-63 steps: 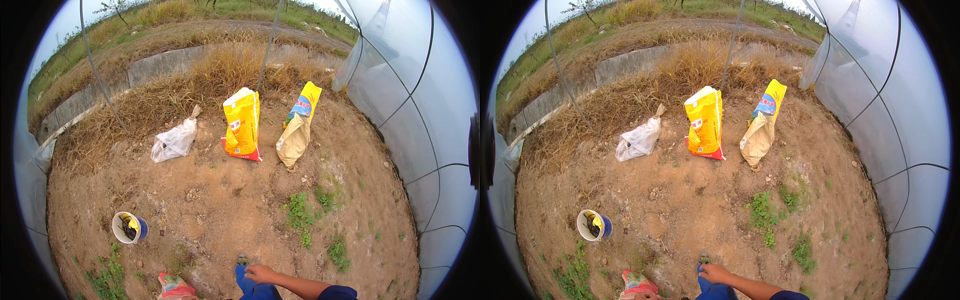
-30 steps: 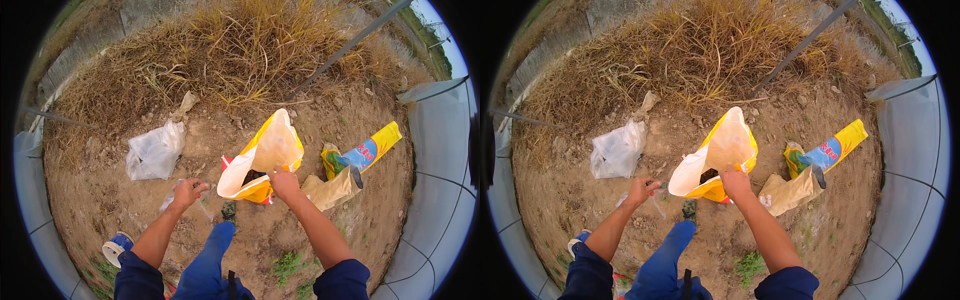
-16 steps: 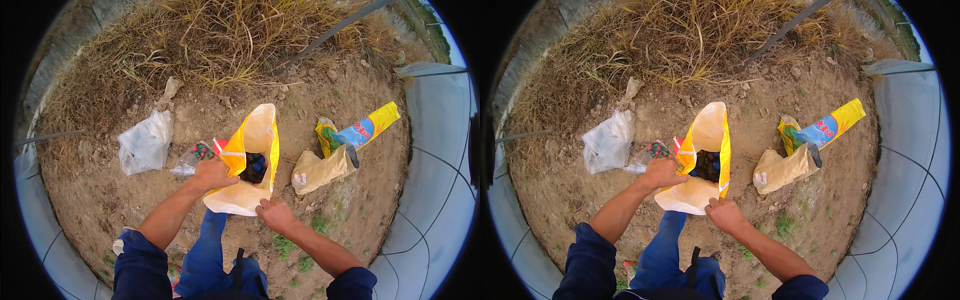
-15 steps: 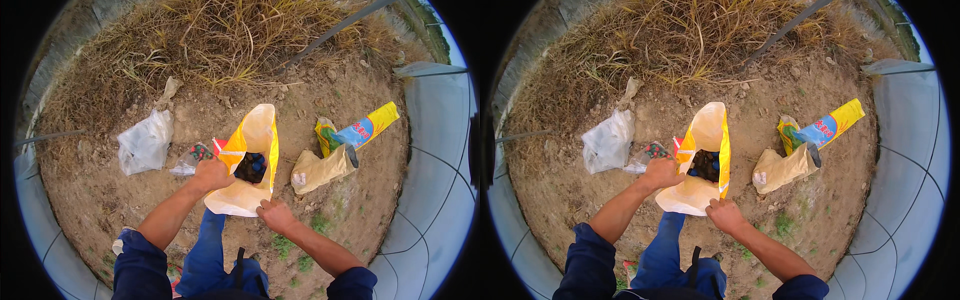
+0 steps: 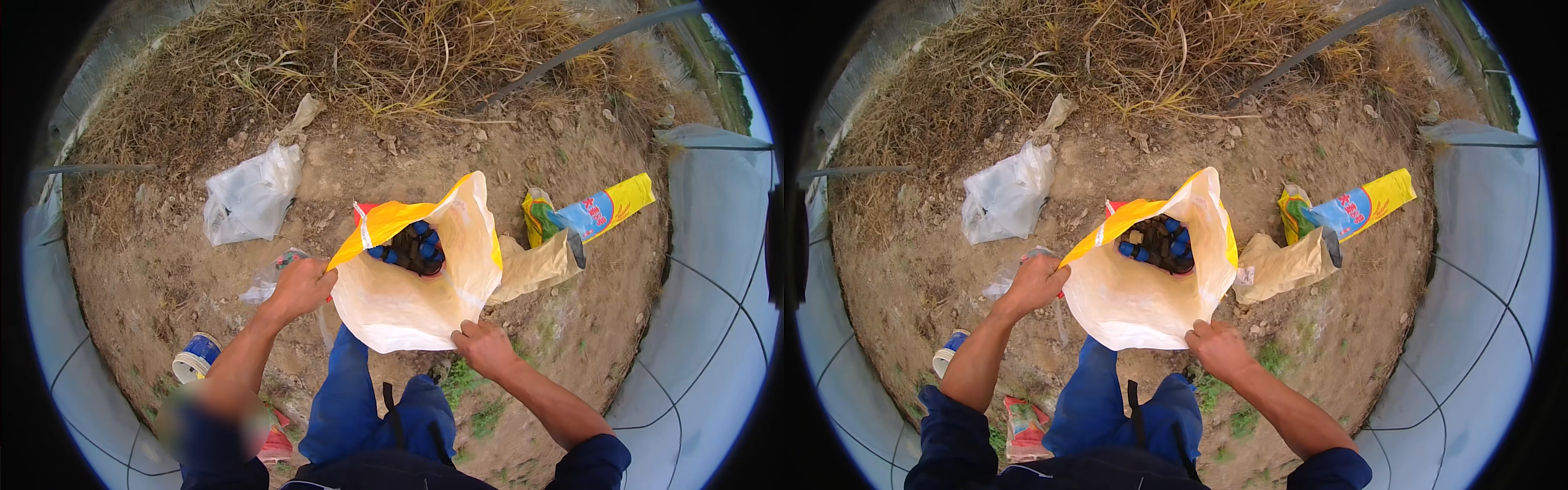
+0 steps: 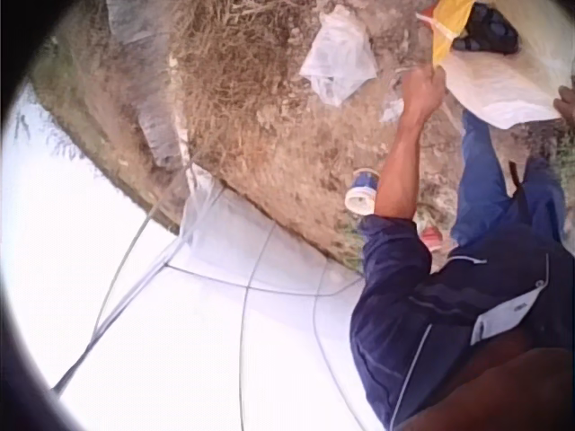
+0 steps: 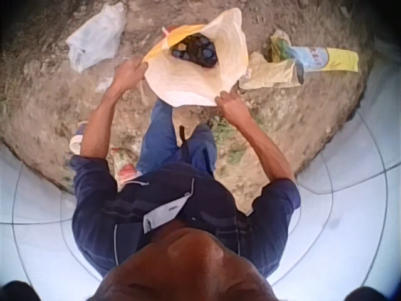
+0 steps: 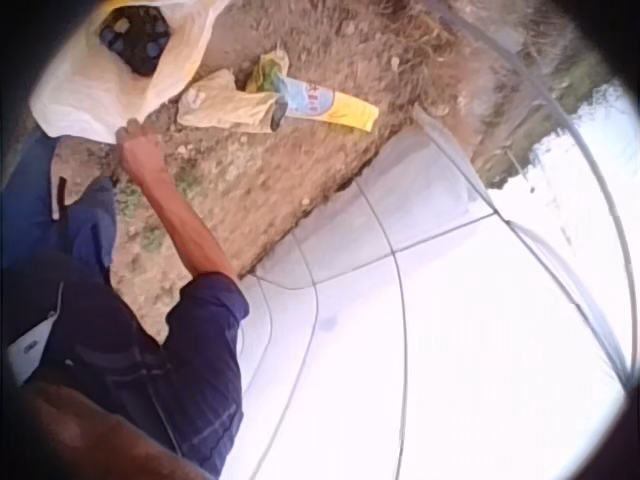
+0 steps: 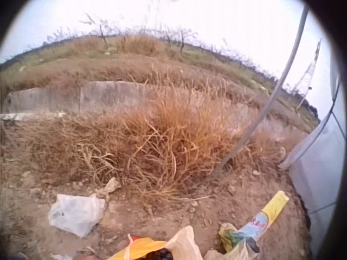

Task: The person walks through a greenhouse and retrieves irrigation components from a yellow bag. They sit on the ground and untangle black tubing with red and green drippers, then place the components back into the bag.

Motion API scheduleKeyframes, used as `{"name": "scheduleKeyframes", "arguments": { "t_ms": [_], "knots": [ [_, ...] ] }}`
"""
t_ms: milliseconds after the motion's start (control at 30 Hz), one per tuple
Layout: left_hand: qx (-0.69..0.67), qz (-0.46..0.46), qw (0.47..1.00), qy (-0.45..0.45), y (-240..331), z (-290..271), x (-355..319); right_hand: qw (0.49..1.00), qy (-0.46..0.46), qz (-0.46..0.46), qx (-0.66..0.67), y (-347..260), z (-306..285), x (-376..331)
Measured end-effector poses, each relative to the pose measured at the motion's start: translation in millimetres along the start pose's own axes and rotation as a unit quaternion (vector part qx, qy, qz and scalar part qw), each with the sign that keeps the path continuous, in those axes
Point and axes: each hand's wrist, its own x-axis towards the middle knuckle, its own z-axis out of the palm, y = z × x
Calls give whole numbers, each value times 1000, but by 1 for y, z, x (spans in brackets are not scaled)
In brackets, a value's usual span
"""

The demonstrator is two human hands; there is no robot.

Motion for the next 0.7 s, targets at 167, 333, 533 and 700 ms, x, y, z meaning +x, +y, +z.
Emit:
{"name": "scheduleKeyframes", "arguments": {
  "t_ms": [167, 333, 533, 700],
  "knots": [
    [-75, -21, 996, 33, 6, 16, -60, 998, 38, -50, -29, 5, -27, -28],
    [-110, -61, 988, 95, 8, 41, -124, 986, 66, -147, -40, 14, -28, -40],
    [-165, -111, 965, 171, 8, 89, -199, 966, 92, -236, -46, -1, -11, -56],
    [-202, -154, 947, 199, -2, 128, -244, 965, 60, -250, -58, -13, -1, -70]
  ]
}}
